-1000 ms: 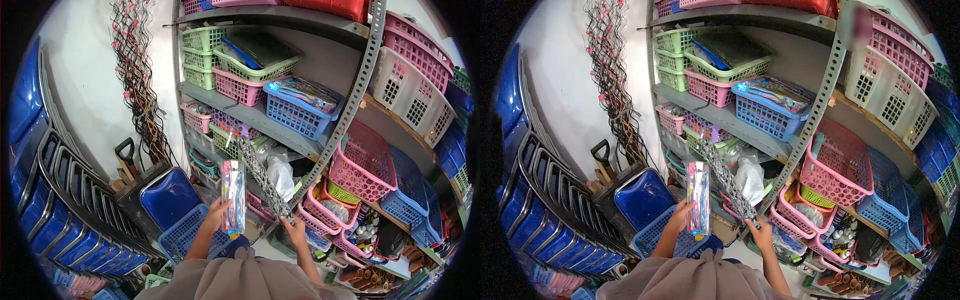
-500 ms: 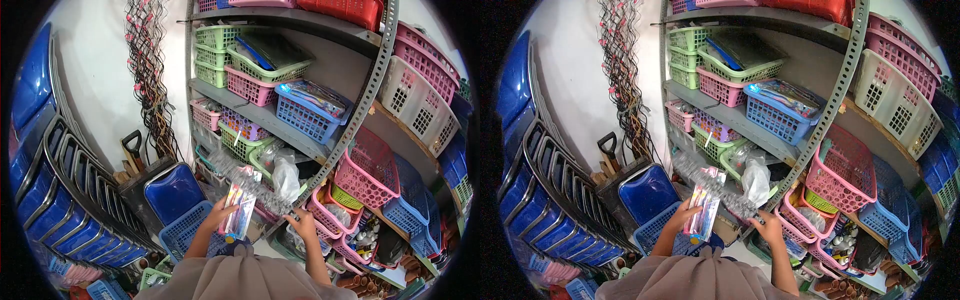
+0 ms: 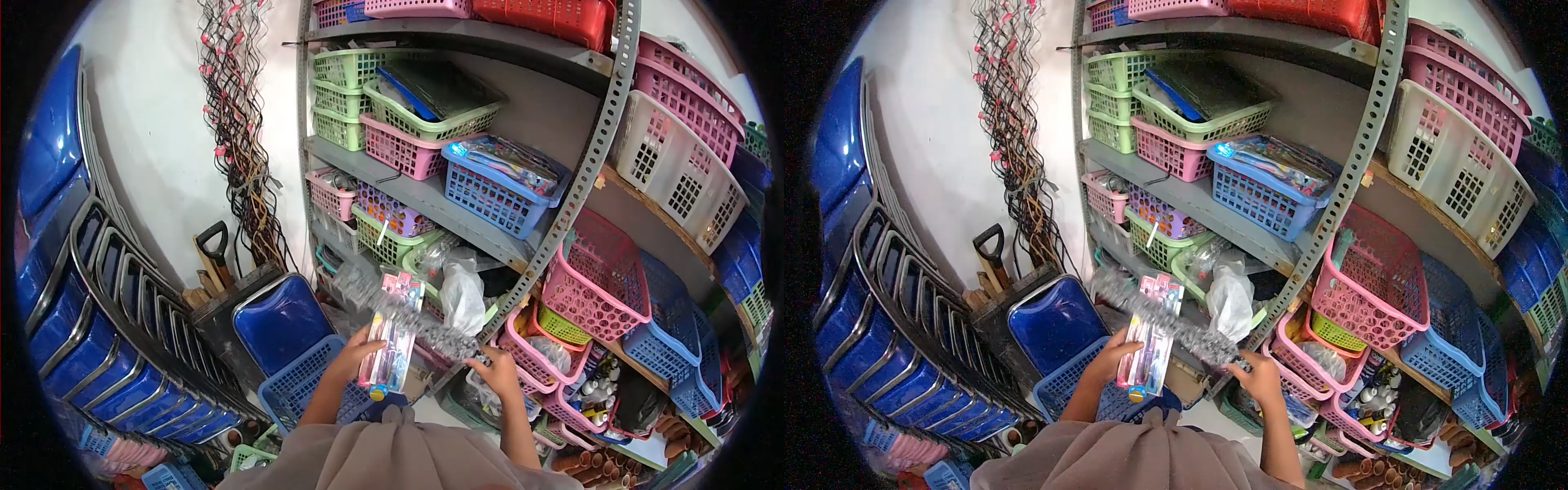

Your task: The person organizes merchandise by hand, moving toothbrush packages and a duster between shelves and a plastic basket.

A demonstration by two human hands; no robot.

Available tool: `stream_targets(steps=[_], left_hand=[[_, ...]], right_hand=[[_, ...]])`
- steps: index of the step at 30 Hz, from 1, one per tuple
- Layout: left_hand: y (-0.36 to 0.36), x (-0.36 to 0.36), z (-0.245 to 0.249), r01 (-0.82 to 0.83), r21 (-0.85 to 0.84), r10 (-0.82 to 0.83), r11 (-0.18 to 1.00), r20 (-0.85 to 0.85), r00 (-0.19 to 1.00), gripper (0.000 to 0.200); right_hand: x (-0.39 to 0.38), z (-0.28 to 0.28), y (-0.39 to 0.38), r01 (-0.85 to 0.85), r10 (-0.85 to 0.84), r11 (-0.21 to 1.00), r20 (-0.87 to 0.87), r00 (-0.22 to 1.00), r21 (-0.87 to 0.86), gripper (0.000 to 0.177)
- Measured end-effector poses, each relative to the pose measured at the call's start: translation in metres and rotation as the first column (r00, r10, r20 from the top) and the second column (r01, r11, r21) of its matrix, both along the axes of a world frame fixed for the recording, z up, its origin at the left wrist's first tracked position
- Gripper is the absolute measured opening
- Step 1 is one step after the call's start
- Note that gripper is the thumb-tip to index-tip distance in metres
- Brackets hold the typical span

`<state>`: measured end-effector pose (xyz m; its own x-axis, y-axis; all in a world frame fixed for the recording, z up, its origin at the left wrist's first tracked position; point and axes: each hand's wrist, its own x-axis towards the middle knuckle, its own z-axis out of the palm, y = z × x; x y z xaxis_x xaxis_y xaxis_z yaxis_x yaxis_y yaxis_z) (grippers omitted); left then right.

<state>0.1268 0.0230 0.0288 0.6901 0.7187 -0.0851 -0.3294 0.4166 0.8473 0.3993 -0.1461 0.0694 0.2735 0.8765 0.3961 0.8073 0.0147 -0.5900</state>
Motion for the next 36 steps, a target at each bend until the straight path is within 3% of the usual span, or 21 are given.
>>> stream_targets(steps=[4, 6, 10, 12, 14, 16, 18, 20, 21, 24, 25, 26, 27, 28, 29, 30, 31, 32, 34, 35, 36], left_hand=[[-0.006, -0.002, 0.008, 0.039, -0.021, -0.037, 0.999, 0.068, 0.997, 0.060], [0.002, -0.004, -0.012, 0.021, -0.041, -0.020, 0.999, 0.028, 0.999, 0.061], [0.001, -0.004, -0.014, 0.024, 0.035, -0.023, 0.999, -0.023, 0.999, 0.062], [-0.006, -0.005, -0.002, 0.033, -0.022, -0.033, 0.999, 0.000, 0.999, 0.062], [-0.012, -0.006, 0.007, 0.007, -0.058, -0.009, 0.998, -0.026, 1.000, 0.063], [-0.002, -0.008, -0.015, 0.001, -0.127, -0.013, 0.992, -0.092, 0.996, 0.062], [-0.003, -0.007, -0.006, -0.010, -0.190, -0.020, 0.982, -0.156, 0.988, 0.061], [-0.010, -0.004, 0.005, 0.038, -0.016, -0.039, 0.999, -0.026, 0.999, 0.063], [-0.011, -0.004, 0.002, 0.070, -0.072, -0.066, 0.995, 0.065, 0.996, 0.064], [-0.014, -0.004, 0.000, 0.047, -0.085, -0.039, 0.995, 0.086, 0.996, 0.054], [-0.006, -0.008, -0.015, 0.048, -0.086, -0.040, 0.995, 0.086, 0.995, 0.054], [0.008, -0.015, -0.041, 0.195, -0.165, -0.162, 0.967, 0.197, 0.967, 0.044], [0.012, -0.019, -0.045, 0.343, -0.224, -0.265, 0.912, 0.314, 0.912, 0.036], [0.011, -0.021, -0.051, 0.339, -0.226, -0.262, 0.913, 0.313, 0.913, 0.036], [0.005, -0.024, -0.040, 0.128, -0.021, -0.124, 0.992, 0.124, 0.984, 0.034], [0.000, -0.025, -0.035, -0.056, 0.221, 0.064, 0.974, -0.031, 0.997, 0.036], [0.017, -0.014, -0.083, -0.144, -0.152, 0.175, 0.978, 0.215, 0.961, 0.048], [-0.001, -0.022, -0.033, -0.033, -0.469, 0.146, 0.882, 0.206, 0.968, 0.061], [-0.004, -0.019, -0.021, 0.063, -0.497, 0.199, 0.865, 0.455, 0.868, 0.069], [0.000, -0.007, -0.021, -0.077, -0.482, 0.327, 0.873, 0.460, 0.826, 0.074], [0.001, -0.007, -0.020, -0.081, -0.483, 0.332, 0.872, 0.460, 0.823, 0.074]], right_hand=[[0.000, 0.004, 0.002, 0.101, -0.106, 0.990, -0.054, 0.993, -0.102, 0.040], [-0.003, 0.006, -0.001, -0.100, 0.100, 0.995, -0.007, 0.995, -0.027, 0.039], [0.007, 0.004, -0.001, -0.099, 0.101, 0.990, -0.016, 0.995, 0.102, 0.040], [0.007, 0.009, 0.000, 0.089, -0.090, 0.995, -0.017, 0.996, -0.044, 0.041], [0.005, 0.011, -0.004, 0.129, -0.131, 0.977, 0.004, 0.991, -0.169, 0.043], [0.007, 0.001, -0.008, -0.067, 0.071, 0.994, 0.049, 0.996, -0.086, 0.043], [0.009, 0.002, -0.010, -0.117, 0.119, 0.993, 0.066, 0.991, -0.028, 0.044], [0.008, 0.006, -0.011, 0.020, -0.025, 0.996, -0.065, 0.998, -0.086, 0.043], [0.006, 0.006, -0.011, 0.022, -0.027, 0.996, -0.066, 0.997, -0.088, 0.043], [0.001, 0.003, -0.013, 0.125, -0.126, 0.981, 0.001, 0.992, -0.149, 0.043], [0.001, 0.001, -0.015, 0.018, -0.019, 0.995, -0.004, 1.000, -0.098, 0.043], [0.000, -0.001, -0.016, -0.091, 0.091, 0.995, -0.003, 0.996, -0.046, 0.043], [0.003, -0.004, -0.017, -0.143, 0.142, 0.989, 0.019, 0.990, 0.034, 0.043], [0.003, -0.004, -0.016, -0.146, 0.146, 0.989, 0.018, 0.989, 0.032, 0.043], [0.003, -0.002, -0.015, -0.081, 0.078, 0.996, -0.068, 0.995, -0.045, 0.043], [0.002, -0.001, -0.014, -0.021, 0.002, 0.992, -0.147, 0.989, -0.128, 0.043], [-0.001, -0.003, -0.014, -0.024, 0.005, 0.991, -0.147, 0.989, -0.131, 0.043], [-0.004, -0.005, -0.013, -0.038, 0.025, 0.992, -0.109, 0.994, -0.117, 0.043], [-0.009, -0.011, -0.010, -0.068, 0.066, 0.994, -0.029, 0.997, -0.088, 0.044], [-0.008, -0.011, -0.008, -0.168, 0.177, 0.982, 0.102, 0.979, -0.090, 0.046], [-0.009, -0.010, -0.008, -0.173, 0.182, 0.981, 0.103, 0.978, -0.092, 0.046]])
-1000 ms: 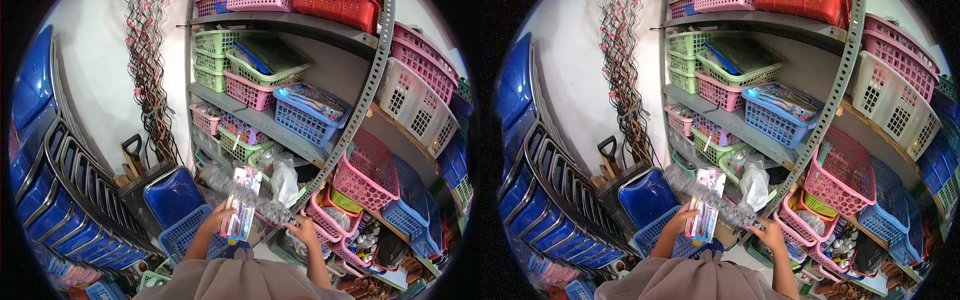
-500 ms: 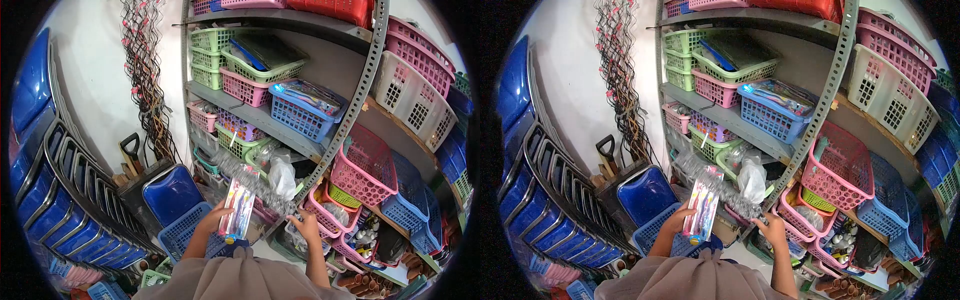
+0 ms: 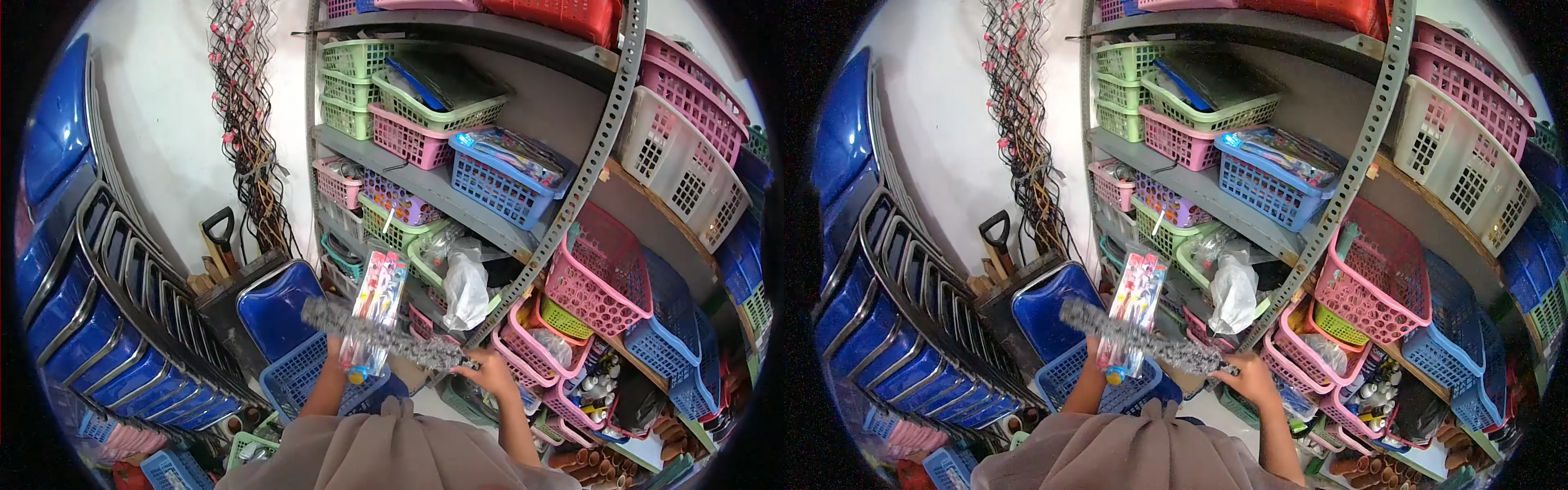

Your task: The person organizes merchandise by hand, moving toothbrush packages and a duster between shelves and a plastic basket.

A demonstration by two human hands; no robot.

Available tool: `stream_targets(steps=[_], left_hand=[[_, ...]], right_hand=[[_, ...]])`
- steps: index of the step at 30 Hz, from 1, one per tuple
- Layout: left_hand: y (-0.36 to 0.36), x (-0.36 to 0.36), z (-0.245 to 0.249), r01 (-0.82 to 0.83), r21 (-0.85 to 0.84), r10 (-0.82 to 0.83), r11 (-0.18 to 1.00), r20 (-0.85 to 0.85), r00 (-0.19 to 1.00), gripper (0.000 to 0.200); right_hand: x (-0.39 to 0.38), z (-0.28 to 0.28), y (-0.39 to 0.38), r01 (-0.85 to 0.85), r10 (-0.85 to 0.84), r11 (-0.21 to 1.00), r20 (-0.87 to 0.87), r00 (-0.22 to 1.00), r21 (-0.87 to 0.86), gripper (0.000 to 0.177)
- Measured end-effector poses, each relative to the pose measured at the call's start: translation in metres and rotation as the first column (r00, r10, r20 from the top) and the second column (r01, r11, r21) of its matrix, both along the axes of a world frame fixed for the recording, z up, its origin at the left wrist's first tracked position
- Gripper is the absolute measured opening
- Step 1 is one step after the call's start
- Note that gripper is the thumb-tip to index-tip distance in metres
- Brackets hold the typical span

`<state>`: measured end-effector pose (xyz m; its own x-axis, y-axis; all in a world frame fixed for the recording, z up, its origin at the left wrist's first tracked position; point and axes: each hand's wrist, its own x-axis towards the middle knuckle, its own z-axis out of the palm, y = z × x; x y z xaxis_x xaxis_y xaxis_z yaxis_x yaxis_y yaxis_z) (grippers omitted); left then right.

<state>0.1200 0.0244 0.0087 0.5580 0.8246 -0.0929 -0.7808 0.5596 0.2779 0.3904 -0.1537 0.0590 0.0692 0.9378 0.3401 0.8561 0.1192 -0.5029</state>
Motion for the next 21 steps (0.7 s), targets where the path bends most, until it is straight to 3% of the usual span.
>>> stream_targets(steps=[2, 3, 5, 7, 8, 9, 10, 12, 13, 16, 17, 18, 20, 21], left_hand=[[0.001, -0.002, 0.006, 0.099, 0.189, -0.132, 0.977, 0.172, 0.976, 0.085], [-0.004, -0.001, 0.019, 0.096, 0.189, -0.130, 0.977, 0.173, 0.976, 0.085], [-0.015, -0.001, 0.038, 0.140, 0.169, -0.183, 0.976, 0.273, 0.945, 0.088], [0.001, 0.003, 0.019, 0.116, 0.216, -0.168, 0.969, 0.237, 0.957, 0.089], [0.003, 0.004, 0.023, 0.099, 0.263, -0.154, 0.960, 0.199, 0.968, 0.091], [-0.001, 0.002, 0.030, 0.180, 0.358, -0.298, 0.916, 0.309, 0.903, 0.091], [0.001, 0.003, 0.028, 0.177, 0.358, -0.295, 0.917, 0.310, 0.904, 0.091], [0.003, 0.002, 0.030, 0.170, 0.041, -0.172, 0.985, 0.384, 0.907, 0.094], [-0.002, 0.001, 0.030, 0.150, 0.113, -0.181, 0.982, 0.362, 0.914, 0.092], [-0.003, 0.001, 0.035, 0.165, 0.074, -0.181, 0.984, 0.390, 0.903, 0.091], [0.002, 0.005, 0.039, 0.111, 0.280, -0.168, 0.954, 0.188, 0.968, 0.092], [0.001, 0.005, 0.041, 0.110, 0.280, -0.167, 0.954, 0.188, 0.968, 0.092], [-0.003, 0.004, 0.044, 0.185, 0.183, -0.241, 0.966, 0.360, 0.901, 0.095], [0.005, 0.002, 0.034, 0.193, 0.411, -0.282, 0.891, 0.167, 0.945, 0.096]], right_hand=[[-0.006, 0.006, 0.002, 0.022, -0.024, 0.999, -0.073, 0.997, -0.027, 0.046], [-0.012, 0.012, 0.004, 0.108, -0.116, 0.992, -0.158, 0.981, -0.059, 0.044], [-0.014, 0.014, 0.008, 0.106, -0.116, 0.992, -0.151, 0.982, -0.071, 0.044], [-0.013, 0.011, 0.012, 0.101, -0.112, 0.992, -0.145, 0.983, -0.082, 0.043], [-0.013, 0.007, 0.013, -0.024, 0.022, 0.999, -0.104, 0.994, -0.027, 0.043], [-0.013, 0.006, 0.014, -0.152, 0.153, 0.988, -0.056, 0.987, 0.022, 0.043], [-0.013, 0.005, 0.014, -0.155, 0.156, 0.988, -0.055, 0.986, 0.021, 0.043], [-0.017, 0.012, 0.015, 0.050, -0.082, 0.987, -0.208, 0.975, -0.152, 0.042], [-0.020, 0.012, 0.019, 0.076, -0.084, 0.996, -0.222, 0.971, -0.045, 0.042], [-0.021, 0.000, 0.024, 0.050, -0.041, 0.998, -0.171, 0.984, 0.048, 0.040], [-0.019, 0.004, 0.023, 0.001, -0.002, 0.994, -0.013, 1.000, -0.114, 0.040], [-0.017, 0.003, 0.023, -0.001, -0.001, 0.994, -0.013, 1.000, -0.113, 0.040], [-0.016, 0.002, 0.024, -0.202, 0.199, 0.979, -0.145, 0.969, -0.003, 0.039], [-0.016, 0.009, 0.021, -0.128, 0.117, 0.988, -0.119, 0.986, -0.091, 0.040]])
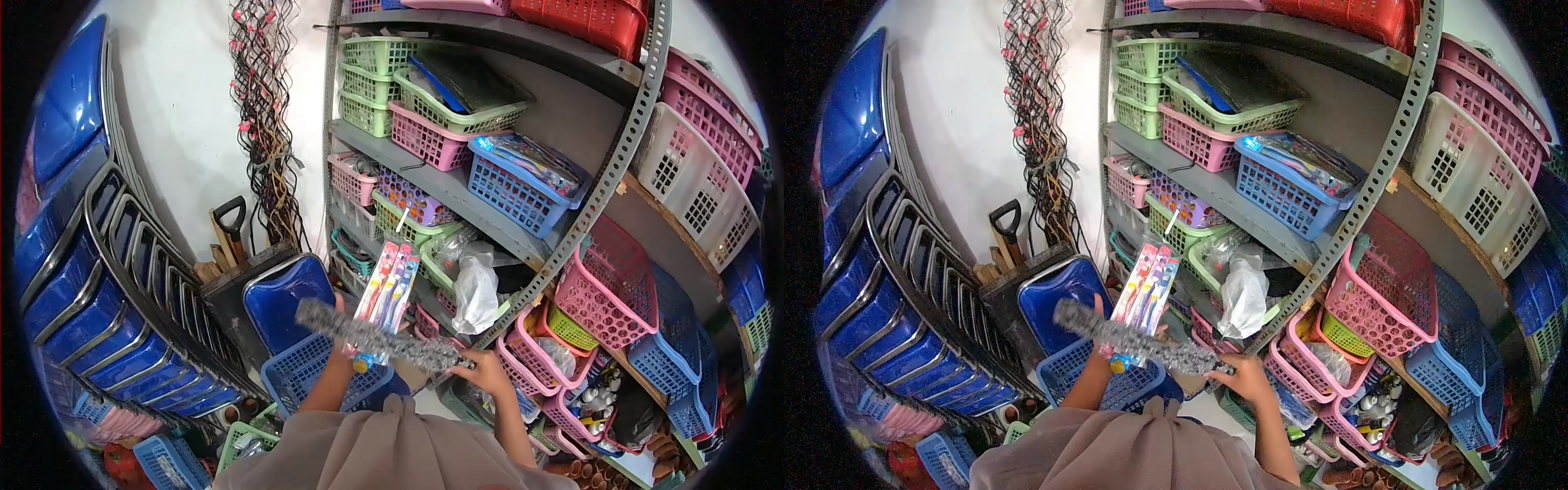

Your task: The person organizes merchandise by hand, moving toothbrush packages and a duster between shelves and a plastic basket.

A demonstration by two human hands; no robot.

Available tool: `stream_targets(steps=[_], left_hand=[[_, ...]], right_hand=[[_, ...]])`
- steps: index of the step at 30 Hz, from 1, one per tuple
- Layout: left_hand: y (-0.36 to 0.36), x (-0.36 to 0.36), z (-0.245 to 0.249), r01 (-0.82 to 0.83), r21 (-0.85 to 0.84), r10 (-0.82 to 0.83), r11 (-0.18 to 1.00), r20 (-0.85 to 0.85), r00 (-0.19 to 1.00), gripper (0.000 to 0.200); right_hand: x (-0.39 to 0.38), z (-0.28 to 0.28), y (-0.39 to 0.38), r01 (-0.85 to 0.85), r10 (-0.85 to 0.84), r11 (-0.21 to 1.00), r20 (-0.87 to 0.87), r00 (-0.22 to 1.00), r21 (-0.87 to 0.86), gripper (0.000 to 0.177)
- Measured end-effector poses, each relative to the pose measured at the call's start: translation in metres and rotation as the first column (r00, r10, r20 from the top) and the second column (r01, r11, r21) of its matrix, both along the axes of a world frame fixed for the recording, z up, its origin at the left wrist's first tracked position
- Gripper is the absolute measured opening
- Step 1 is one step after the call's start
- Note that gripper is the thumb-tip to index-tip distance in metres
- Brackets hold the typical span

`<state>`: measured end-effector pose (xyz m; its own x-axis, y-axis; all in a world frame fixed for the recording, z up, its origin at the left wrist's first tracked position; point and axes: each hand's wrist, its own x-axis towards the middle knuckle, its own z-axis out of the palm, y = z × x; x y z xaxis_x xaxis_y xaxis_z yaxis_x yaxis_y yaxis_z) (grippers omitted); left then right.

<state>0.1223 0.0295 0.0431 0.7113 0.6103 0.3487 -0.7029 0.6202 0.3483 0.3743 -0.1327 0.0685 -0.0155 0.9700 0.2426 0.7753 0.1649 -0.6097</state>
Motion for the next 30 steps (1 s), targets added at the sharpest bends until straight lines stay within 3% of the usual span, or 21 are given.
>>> stream_targets(steps=[1, 3, 4, 5, 7, 8, 9, 11, 12, 14, 15, 17, 18, 19, 21, 23, 25, 27, 28, 29, 30], left_hand=[[-0.001, 0.000, -0.005, 0.001, 0.002, -0.001, 1.000, -0.001, 1.000, 0.096], [-0.006, 0.003, 0.004, -0.065, -0.348, 0.055, 0.935, -0.041, 0.998, 0.096], [-0.010, 0.006, 0.010, -0.102, -0.264, 0.082, 0.959, -0.088, 0.993, 0.095], [-0.008, 0.009, 0.011, -0.090, -0.258, 0.069, 0.962, -0.088, 0.994, 0.095], [-0.003, 0.012, 0.007, -0.201, 0.055, 0.207, 0.978, -0.175, 0.962, 0.094], [-0.001, 0.009, 0.005, 0.059, -0.174, -0.040, 0.983, 0.108, 0.993, 0.091], [0.000, 0.009, 0.007, 0.123, -0.319, -0.059, 0.940, 0.202, 0.978, 0.092], [0.004, 0.012, 0.002, 0.033, -0.210, -0.015, 0.977, 0.087, 0.996, 0.094], [0.006, 0.015, 0.002, 0.041, -0.202, -0.023, 0.978, 0.092, 0.996, 0.094], [0.005, 0.018, 0.005, -0.062, -0.259, 0.044, 0.964, -0.075, 0.996, 0.088], [0.004, 0.024, 0.011, -0.005, -0.262, 0.005, 0.965, 0.000, 1.000, 0.087], [0.008, 0.032, 0.025, 0.171, -0.398, -0.112, 0.902, 0.167, 0.980, 0.089], [0.008, 0.034, 0.024, 0.025, 0.039, -0.024, 0.999, -0.040, 0.999, 0.093], [0.004, 0.037, 0.027, 0.093, -0.152, -0.080, 0.984, 0.090, 0.993, 0.094], [0.006, 0.040, 0.035, 0.164, -0.246, -0.138, 0.955, 0.122, 0.983, 0.095], [0.015, 0.045, 0.027, 0.128, -0.149, -0.122, 0.981, 0.048, 0.991, 0.094], [0.026, 0.051, 0.018, 0.149, -0.411, -0.131, 0.899, 0.072, 0.989, 0.091], [0.022, 0.053, 0.023, 0.218, -0.314, -0.189, 0.924, 0.120, 0.975, 0.090], [0.018, 0.057, 0.026, 0.141, -0.199, -0.132, 0.970, 0.057, 0.990, 0.090], [0.010, 0.060, 0.037, 0.067, -0.075, -0.067, 0.995, 0.001, 0.998, 0.090], [0.016, 0.061, 0.037, 0.260, -0.066, -0.246, 0.963, 0.169, 0.954, 0.091]], right_hand=[[-0.001, -0.001, 0.001, 0.001, -0.001, 1.000, -0.001, 1.000, 0.002, 0.040], [-0.004, -0.008, 0.001, 0.211, -0.203, 0.976, -0.137, 0.970, 0.050, 0.041], [-0.006, -0.011, 0.001, 0.299, -0.299, 0.953, -0.006, 0.954, 0.044, 0.042], [-0.005, -0.011, -0.001, 0.311, -0.311, 0.949, -0.008, 0.950, 0.050, 0.042], [-0.003, -0.009, -0.005, 0.026, -0.025, 0.999, -0.014, 1.000, 0.021, 0.042], [-0.002, -0.009, -0.004, -0.063, 0.066, 0.995, -0.041, 0.997, 0.080, 0.042], [-0.001, -0.007, -0.005, -0.054, 0.058, 0.995, -0.039, 0.998, 0.087, 0.042], [0.000, 0.002, -0.008, 0.019, -0.009, 0.987, -0.064, 0.998, 0.159, 0.043], [0.006, -0.006, -0.006, 0.128, -0.125, 0.991, -0.064, 0.990, 0.042, 0.043], [0.000, -0.007, -0.005, 0.225, -0.217, 0.971, -0.101, 0.971, 0.076, 0.044], [-0.001, -0.008, -0.005, 0.313, -0.298, 0.944, -0.144, 0.944, 0.103, 0.044], [0.005, -0.019, -0.006, 0.279, -0.268, 0.947, -0.087, 0.959, 0.157, 0.043], [0.005, -0.014, -0.008, 0.148, -0.146, 0.973, -0.025, 0.989, 0.175, 0.044], [0.004, -0.010, -0.011, 0.014, -0.021, 0.983, 0.038, 0.999, 0.184, 0.044], [0.006, -0.003, -0.014, -0.021, 0.024, 0.978, -0.016, 1.000, 0.205, 0.044], [0.010, 0.002, -0.015, 0.137, -0.125, 0.988, -0.143, 0.982, 0.075, 0.044], [0.008, 0.002, -0.014, 0.254, -0.251, 0.967, -0.073, 0.965, 0.024, 0.045], [0.003, 0.001, -0.012, 0.318, -0.305, 0.945, -0.146, 0.941, 0.074, 0.046], [0.003, 0.002, -0.012, 0.320, -0.307, 0.944, -0.146, 0.941, 0.076, 0.046], [0.002, 0.005, -0.014, 0.195, -0.182, 0.973, -0.112, 0.977, 0.125, 0.046], [0.000, 0.005, -0.016, 0.067, -0.055, 0.984, -0.073, 0.996, 0.165, 0.045]])
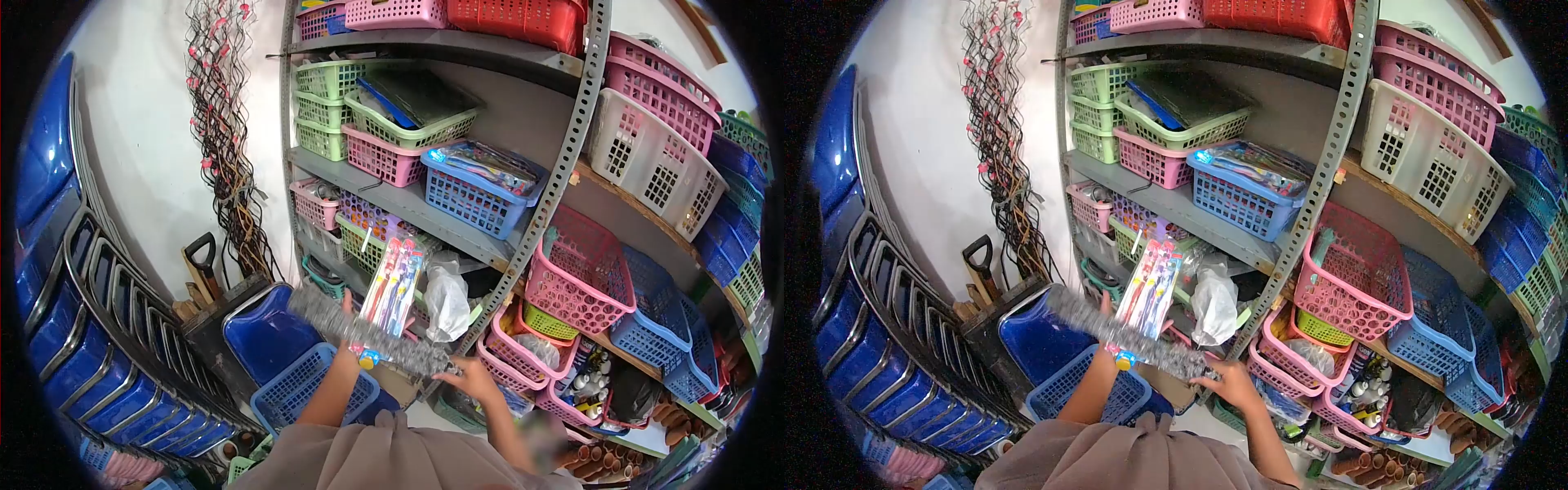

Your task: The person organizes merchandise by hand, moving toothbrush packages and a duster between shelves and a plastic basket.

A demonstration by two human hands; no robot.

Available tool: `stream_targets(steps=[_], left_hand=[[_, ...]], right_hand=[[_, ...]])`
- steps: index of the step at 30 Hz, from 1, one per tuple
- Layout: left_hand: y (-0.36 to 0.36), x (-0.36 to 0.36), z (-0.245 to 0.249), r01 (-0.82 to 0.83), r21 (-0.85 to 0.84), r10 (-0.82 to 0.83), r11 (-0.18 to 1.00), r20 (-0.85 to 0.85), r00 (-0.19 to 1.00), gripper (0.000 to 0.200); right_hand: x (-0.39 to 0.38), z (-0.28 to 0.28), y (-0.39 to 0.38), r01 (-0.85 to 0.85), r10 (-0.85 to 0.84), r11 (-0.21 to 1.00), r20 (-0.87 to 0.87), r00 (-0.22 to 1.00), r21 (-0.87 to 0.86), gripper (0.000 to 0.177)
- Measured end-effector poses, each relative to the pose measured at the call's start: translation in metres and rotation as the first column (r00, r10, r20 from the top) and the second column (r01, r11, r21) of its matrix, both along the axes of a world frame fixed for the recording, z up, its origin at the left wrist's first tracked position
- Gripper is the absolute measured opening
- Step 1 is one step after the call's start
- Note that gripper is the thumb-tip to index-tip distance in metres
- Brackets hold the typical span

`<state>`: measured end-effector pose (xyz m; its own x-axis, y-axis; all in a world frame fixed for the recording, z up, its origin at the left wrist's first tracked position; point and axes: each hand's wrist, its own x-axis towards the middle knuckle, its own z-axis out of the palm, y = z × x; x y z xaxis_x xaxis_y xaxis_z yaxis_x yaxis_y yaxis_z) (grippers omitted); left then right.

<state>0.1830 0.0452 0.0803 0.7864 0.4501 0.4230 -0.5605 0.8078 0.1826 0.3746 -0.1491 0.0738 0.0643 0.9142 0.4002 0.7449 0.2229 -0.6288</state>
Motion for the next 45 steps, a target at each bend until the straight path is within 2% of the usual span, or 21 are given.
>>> stream_targets(steps=[1, 3, 5, 7, 9, 11, 12, 16, 19, 21, 23, 26, 29, 30, 31, 33, 34, 35, 37, 41, 45], left_hand=[[-0.003, -0.002, 0.005, -0.071, -0.168, 0.045, 0.983, -0.155, 0.987, 0.091], [-0.003, -0.001, 0.005, -0.064, -0.227, 0.025, 0.972, -0.168, 0.986, 0.090], [0.003, 0.002, -0.005, -0.178, -0.188, 0.117, 0.966, -0.299, 0.947, 0.087], [0.000, 0.000, 0.000, -0.284, -0.115, 0.199, 0.952, -0.472, 0.859, 0.086], [0.010, 0.004, -0.016, -0.281, -0.144, 0.211, 0.949, -0.373, 0.903, 0.087], [0.003, 0.001, -0.008, -0.037, 0.088, 0.040, 0.995, -0.027, 0.999, 0.086], [-0.001, -0.002, 0.008, -0.092, -0.290, 0.031, 0.953, -0.211, 0.977, 0.086], [0.016, 0.003, -0.019, -0.129, -0.309, 0.091, 0.942, -0.134, 0.987, 0.080], [0.001, 0.004, -0.004, -0.166, 0.035, 0.168, 0.986, -0.062, 0.984, 0.079], [-0.001, -0.002, 0.006, -0.059, -0.194, 0.046, 0.979, -0.068, 0.997, 0.080], [0.004, -0.005, -0.003, -0.063, -0.204, 0.049, 0.977, -0.073, 0.996, 0.080], [0.013, -0.006, -0.017, -0.315, 0.071, 0.323, 0.946, -0.219, 0.921, 0.084], [0.005, -0.023, -0.020, -0.193, -0.089, 0.191, 0.977, -0.029, 0.981, 0.077], [0.003, -0.033, -0.020, -0.178, -0.202, 0.167, 0.963, -0.071, 0.983, 0.075], [-0.003, -0.041, -0.012, -0.213, -0.242, 0.197, 0.947, -0.087, 0.977, 0.074], [0.004, -0.057, -0.039, -0.284, -0.185, 0.275, 0.941, -0.072, 0.959, 0.072], [0.005, -0.067, -0.053, -0.446, -0.098, 0.416, 0.889, -0.230, 0.880, 0.071], [0.018, -0.078, -0.077, -0.371, -0.423, 0.361, 0.827, -0.106, 0.926, 0.070], [-0.008, -0.100, -0.061, -0.470, -0.315, 0.411, 0.825, -0.236, 0.880, 0.072], [-0.023, -0.141, -0.086, -0.611, -0.247, 0.551, 0.752, -0.272, 0.789, 0.073], [-0.036, -0.168, -0.100, -0.643, -0.284, 0.584, 0.712, -0.268, 0.766, 0.071]], right_hand=[[0.000, 0.001, -0.002, 0.001, -0.001, 1.000, -0.002, 1.000, -0.001, 0.045], [0.007, 0.004, -0.005, 0.057, -0.053, 0.993, 0.038, 0.998, -0.106, 0.045], [0.007, 0.004, -0.003, 0.089, -0.091, 0.984, -0.007, 0.996, -0.156, 0.044], [-0.007, 0.025, -0.005, 0.300, -0.333, 0.916, -0.090, 0.939, -0.266, 0.043], [-0.001, 0.006, -0.002, 0.245, -0.258, 0.960, -0.084, 0.963, -0.137, 0.040], [0.005, -0.001, -0.001, 0.013, -0.005, 0.995, 0.086, 0.996, -0.099, 0.038], [0.004, 0.006, -0.003, 0.015, -0.005, 0.994, 0.093, 0.996, -0.107, 0.038], [0.006, -0.005, 0.007, 0.200, -0.216, 0.972, -0.122, 0.969, -0.125, 0.040], [-0.005, 0.000, 0.005, 0.168, -0.169, 0.975, 0.006, 0.986, -0.143, 0.040], [-0.003, 0.002, 0.006, 0.049, -0.045, 0.997, 0.070, 0.997, -0.059, 0.039], [-0.003, 0.005, 0.009, 0.067, -0.062, 0.993, 0.052, 0.997, -0.092, 0.039], [-0.014, 0.005, 0.019, 0.121, -0.120, 0.986, 0.017, 0.993, -0.118, 0.040], [-0.019, -0.001, 0.027, 0.162, -0.134, 0.966, 0.150, 0.980, -0.200, 0.043], [-0.024, -0.001, 0.030, 0.033, -0.008, 0.988, 0.171, 0.985, -0.148, 0.044], [-0.028, -0.002, 0.032, -0.101, 0.119, 0.990, 0.197, 0.973, -0.098, 0.045], [-0.032, -0.011, 0.042, -0.119, 0.135, 0.986, 0.149, 0.979, -0.117, 0.047], [-0.035, -0.015, 0.049, -0.011, 0.028, 0.985, 0.098, 0.995, -0.172, 0.047], [-0.037, -0.019, 0.059, 0.089, -0.079, 0.970, 0.057, 0.995, -0.228, 0.048], [-0.037, -0.046, 0.081, 0.071, -0.072, 0.990, -0.003, 0.997, -0.123, 0.052], [-0.046, -0.086, 0.110, 0.230, -0.177, 0.918, 0.186, 0.966, -0.322, 0.057], [-0.054, -0.139, 0.128, 0.106, 0.139, 0.826, 0.383, 0.913, -0.553, 0.049]])
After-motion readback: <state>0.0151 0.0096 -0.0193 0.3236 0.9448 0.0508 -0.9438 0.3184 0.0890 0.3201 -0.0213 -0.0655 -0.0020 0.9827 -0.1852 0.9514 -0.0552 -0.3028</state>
